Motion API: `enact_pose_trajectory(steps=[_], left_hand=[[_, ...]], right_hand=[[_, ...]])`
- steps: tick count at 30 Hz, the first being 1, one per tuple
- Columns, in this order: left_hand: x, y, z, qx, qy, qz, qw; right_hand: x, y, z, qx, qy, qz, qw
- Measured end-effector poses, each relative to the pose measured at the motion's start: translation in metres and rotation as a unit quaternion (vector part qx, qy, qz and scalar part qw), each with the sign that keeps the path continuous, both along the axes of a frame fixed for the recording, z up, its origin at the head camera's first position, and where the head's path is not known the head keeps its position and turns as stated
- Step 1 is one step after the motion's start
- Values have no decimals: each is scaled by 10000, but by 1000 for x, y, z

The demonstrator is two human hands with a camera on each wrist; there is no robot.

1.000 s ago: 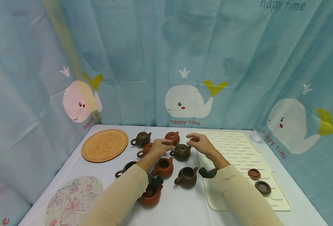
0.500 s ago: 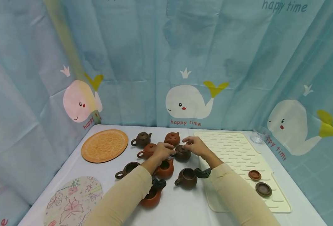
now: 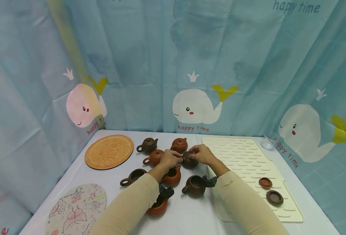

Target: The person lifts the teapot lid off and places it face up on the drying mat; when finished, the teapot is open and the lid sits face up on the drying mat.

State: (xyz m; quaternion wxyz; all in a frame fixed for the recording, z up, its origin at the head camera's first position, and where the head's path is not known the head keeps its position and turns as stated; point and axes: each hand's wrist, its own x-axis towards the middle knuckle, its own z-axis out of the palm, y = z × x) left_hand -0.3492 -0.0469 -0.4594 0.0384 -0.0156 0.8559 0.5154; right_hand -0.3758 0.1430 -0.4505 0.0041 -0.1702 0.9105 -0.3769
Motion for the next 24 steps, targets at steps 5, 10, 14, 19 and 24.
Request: enact_pose_trajectory(steps=[5, 10, 14, 19, 24], left_hand=[[0, 1, 0, -12, 43, 5, 10000], [2, 2, 0, 52, -22, 51, 10000], [3, 2, -2, 52, -57, 27, 10000], [2, 2, -2, -44, 19, 57, 10000], [1, 1, -1, -98, -31, 100, 9999]], right_hand=[[1, -2, 0, 535, 395, -42, 9978], [6, -2, 1, 479, 855, 108, 9951], [10, 1, -2, 131, 1084, -30, 9940], [12, 3, -3, -429, 1056, -462, 9924], [14, 4, -1, -973, 735, -884, 9886]])
